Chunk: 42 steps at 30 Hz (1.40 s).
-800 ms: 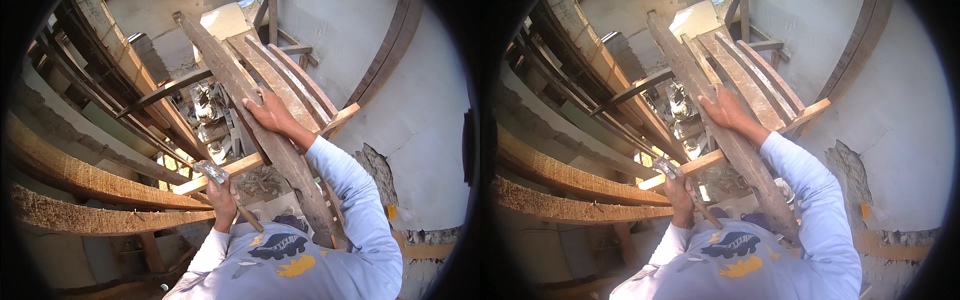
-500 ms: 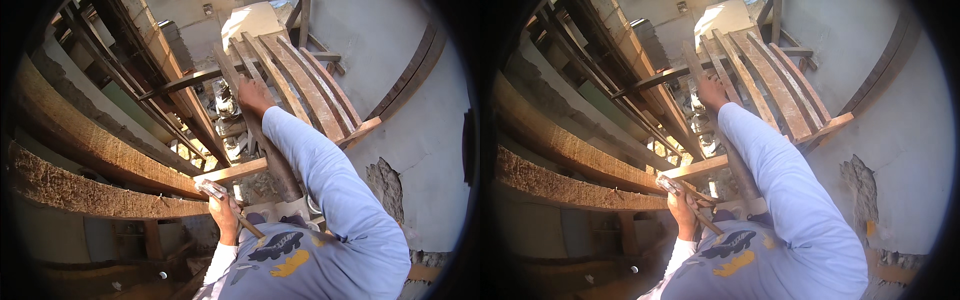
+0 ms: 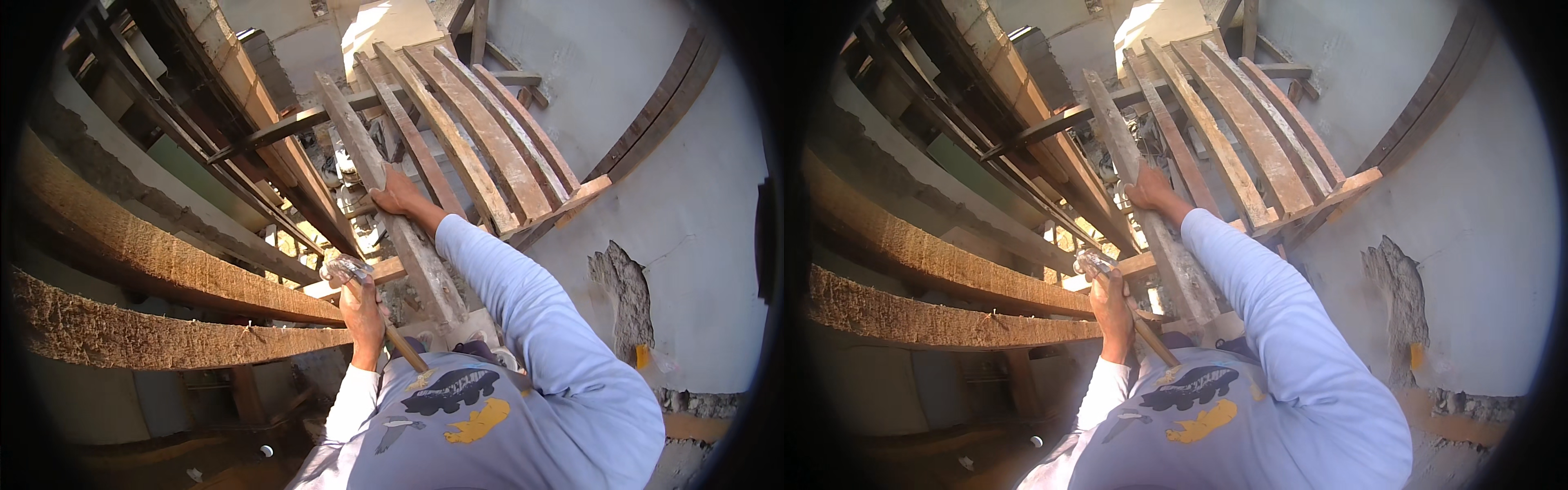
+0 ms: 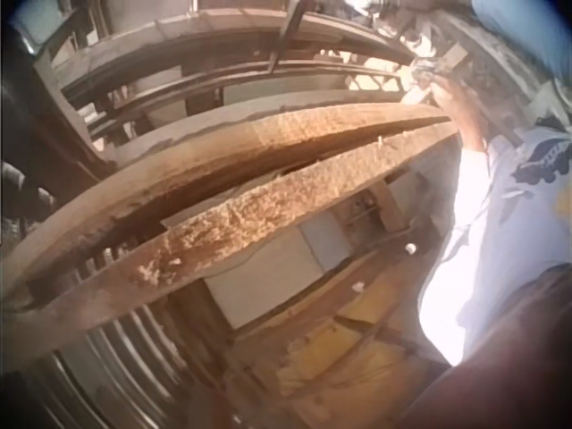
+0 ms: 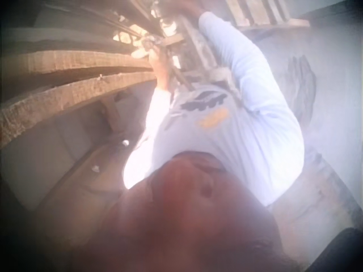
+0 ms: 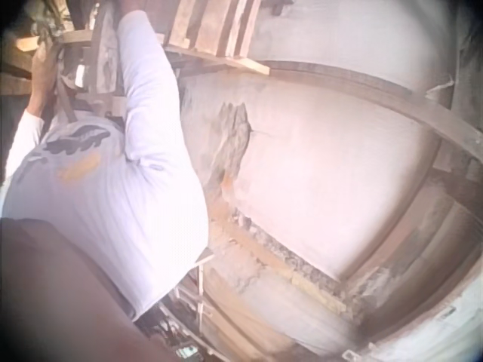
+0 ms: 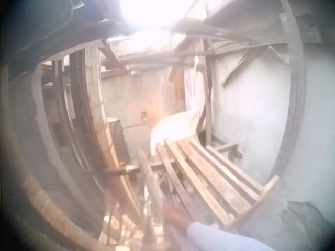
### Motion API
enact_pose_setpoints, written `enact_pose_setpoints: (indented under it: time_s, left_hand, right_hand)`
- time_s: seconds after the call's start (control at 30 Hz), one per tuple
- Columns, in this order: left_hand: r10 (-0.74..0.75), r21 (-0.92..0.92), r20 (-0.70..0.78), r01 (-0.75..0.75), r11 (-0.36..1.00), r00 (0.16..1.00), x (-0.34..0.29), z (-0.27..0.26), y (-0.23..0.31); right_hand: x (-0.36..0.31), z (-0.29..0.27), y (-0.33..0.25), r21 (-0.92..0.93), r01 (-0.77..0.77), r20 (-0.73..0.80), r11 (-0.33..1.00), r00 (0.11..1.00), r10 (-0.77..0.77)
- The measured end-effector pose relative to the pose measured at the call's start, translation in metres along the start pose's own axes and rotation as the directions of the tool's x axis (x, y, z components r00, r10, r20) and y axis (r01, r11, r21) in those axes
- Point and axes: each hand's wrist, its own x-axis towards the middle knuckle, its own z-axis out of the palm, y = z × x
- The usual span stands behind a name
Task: The person hammers nails into wooden planks to assemble a wooden structure. They repeatedly position planks, retrieve nails from a bucket, and drive them in with a hammer.
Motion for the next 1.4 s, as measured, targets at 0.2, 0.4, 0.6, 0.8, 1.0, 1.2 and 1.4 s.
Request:
enact_pose_setpoints:
  time_s: [0.2,0.4,0.6,0.8,1.0,1.2,1.4]
  left_hand:
    - [0.100,0.118,0.039,-0.103,0.988,0.994,0.028,0.011,-0.008]
    - [0.073,0.019,0.113,-0.076,0.997,0.991,0.052,0.040,0.001]
    - [0.071,0.063,0.098,-0.077,0.995,0.993,0.081,0.055,-0.002]
    - [-0.022,0.206,0.066,0.008,0.978,0.998,0.102,0.060,0.005]
    - [-0.075,0.194,0.143,0.046,0.980,0.987,0.121,0.058,-0.018]
    - [-0.109,0.090,0.151,0.096,0.991,0.982,0.125,0.061,-0.010]
    - [-0.090,0.011,0.121,0.090,0.996,0.989,0.127,0.050,-0.012]
  right_hand:
    - [-0.021,-0.041,-0.009,0.674,-0.064,0.092,0.736,0.996,0.002]
    - [-0.038,-0.066,-0.016,0.720,0.002,-0.009,0.694,1.000,0.006]
    - [-0.008,-0.048,0.006,0.589,0.003,-0.080,0.808,0.995,0.055]
    - [-0.020,-0.021,0.021,0.066,0.216,-0.111,0.974,0.972,-0.208]
    - [-0.049,-0.009,0.030,0.234,0.008,-0.053,0.972,0.999,0.005]
    - [-0.055,-0.005,0.030,0.319,-0.077,-0.103,0.945,0.988,0.115]
    - [-0.073,-0.022,0.003,0.416,-0.027,-0.083,0.909,0.994,0.067]
